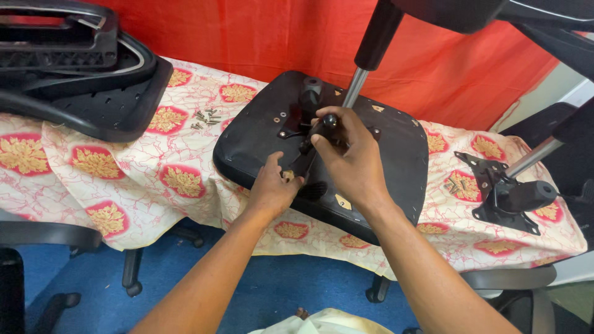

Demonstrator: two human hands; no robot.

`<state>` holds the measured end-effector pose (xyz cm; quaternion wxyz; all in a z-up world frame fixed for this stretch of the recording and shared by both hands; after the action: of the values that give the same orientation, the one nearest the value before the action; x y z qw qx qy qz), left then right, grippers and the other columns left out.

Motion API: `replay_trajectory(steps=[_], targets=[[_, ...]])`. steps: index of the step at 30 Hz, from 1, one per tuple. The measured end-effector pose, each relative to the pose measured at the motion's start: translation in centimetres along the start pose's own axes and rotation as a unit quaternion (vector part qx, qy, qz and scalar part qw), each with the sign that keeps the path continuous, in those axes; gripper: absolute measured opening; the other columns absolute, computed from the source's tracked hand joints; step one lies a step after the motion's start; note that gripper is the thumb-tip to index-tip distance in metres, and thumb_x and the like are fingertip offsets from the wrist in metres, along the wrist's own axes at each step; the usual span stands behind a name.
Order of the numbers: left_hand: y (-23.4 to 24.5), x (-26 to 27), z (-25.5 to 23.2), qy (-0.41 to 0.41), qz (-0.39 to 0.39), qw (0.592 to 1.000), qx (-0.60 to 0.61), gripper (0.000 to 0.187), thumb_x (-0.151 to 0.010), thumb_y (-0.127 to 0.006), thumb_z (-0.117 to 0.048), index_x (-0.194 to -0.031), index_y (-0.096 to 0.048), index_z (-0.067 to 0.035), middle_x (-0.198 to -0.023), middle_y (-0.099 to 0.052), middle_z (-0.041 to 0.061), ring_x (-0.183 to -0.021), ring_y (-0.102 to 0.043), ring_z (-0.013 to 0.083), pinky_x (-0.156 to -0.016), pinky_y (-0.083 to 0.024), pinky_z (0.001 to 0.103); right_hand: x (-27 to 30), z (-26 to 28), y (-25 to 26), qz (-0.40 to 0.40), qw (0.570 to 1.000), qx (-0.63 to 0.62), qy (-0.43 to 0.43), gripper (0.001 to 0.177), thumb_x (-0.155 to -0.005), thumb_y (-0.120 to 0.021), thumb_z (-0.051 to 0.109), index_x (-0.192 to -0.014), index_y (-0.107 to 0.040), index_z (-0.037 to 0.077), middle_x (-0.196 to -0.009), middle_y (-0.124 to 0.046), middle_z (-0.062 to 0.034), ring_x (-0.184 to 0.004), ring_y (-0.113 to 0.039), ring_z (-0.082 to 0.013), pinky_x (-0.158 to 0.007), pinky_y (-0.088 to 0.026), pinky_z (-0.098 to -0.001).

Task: The person attaches a black plastic knob to a metal rod on an office chair base using both hands. They repeatedly tighten and loosen the knob to secure it in place.

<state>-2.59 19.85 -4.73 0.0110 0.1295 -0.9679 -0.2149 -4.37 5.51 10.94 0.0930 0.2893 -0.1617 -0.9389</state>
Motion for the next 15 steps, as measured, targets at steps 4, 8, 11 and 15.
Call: replay_trajectory(steps=[4, 8, 11, 15], targets=[[-0.1, -0.6, -0.9, -0.049, 0.012, 0.999, -0.010, 0.060, -0.084, -0.078, -0.023, -0.137, -0.058, -0.004, -0.117, -0.072, 0.022, -0.107, -0.071, 0.0295, -0.091, -0.055, 0.038, -0.4, -1.2, -0.9, 0.022, 0.999, 0.040, -0.016, 0.034, -0.090, -0.067, 0.003, -0.123, -0.062, 0.007, -0.106, -0.072, -0.0044, -0.098, -0.071, -0.0114, -0.086, -0.058, -0.0271], [-0.7, -1.9, -0.9, -0.060, 0.026, 0.998, -0.021, 0.044, -0.085, -0.074, -0.023, -0.123, -0.064, -0.003, -0.106, -0.076, 0.018, -0.099, -0.074, 0.0297, -0.085, -0.055, 0.040, -1.0, -2.0, -1.6, 0.055, 0.997, 0.044, -0.033, 0.034, -0.088, -0.068, 0.005, -0.121, -0.062, 0.010, -0.100, -0.071, -0.0045, -0.090, -0.073, -0.0114, -0.081, -0.058, -0.0280], [-1.3, -2.9, -0.4, -0.038, 0.029, 0.998, -0.043, 0.034, -0.087, -0.072, -0.024, -0.113, -0.067, -0.002, -0.101, -0.074, 0.017, -0.095, -0.073, 0.0308, -0.081, -0.054, 0.042, -1.4, -2.5, -1.8, 0.072, 0.994, 0.054, -0.057, 0.035, -0.088, -0.069, 0.008, -0.122, -0.061, 0.011, -0.095, -0.070, -0.0045, -0.080, -0.072, -0.0117, -0.074, -0.058, -0.0292], [-1.0, -3.5, 0.0, -0.018, 0.038, 0.996, -0.082, 0.028, -0.095, -0.066, -0.028, -0.102, -0.074, -0.003, -0.088, -0.076, 0.016, -0.086, -0.074, 0.0311, -0.080, -0.054, 0.042, -2.0, -2.7, -2.3, 0.109, 0.992, 0.019, -0.062, 0.035, -0.090, -0.068, 0.009, -0.124, -0.058, 0.012, -0.090, -0.067, -0.0053, -0.074, -0.070, -0.0124, -0.069, -0.058, -0.0299]])
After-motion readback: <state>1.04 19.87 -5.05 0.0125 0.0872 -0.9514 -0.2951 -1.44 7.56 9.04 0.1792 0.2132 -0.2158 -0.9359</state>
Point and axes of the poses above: each hand's wrist, its own x-axis away from the middle knuckle, its own y-axis out of the back of the hand, z = x × y, the point moved 8 cm from there along -x, towards the middle knuckle
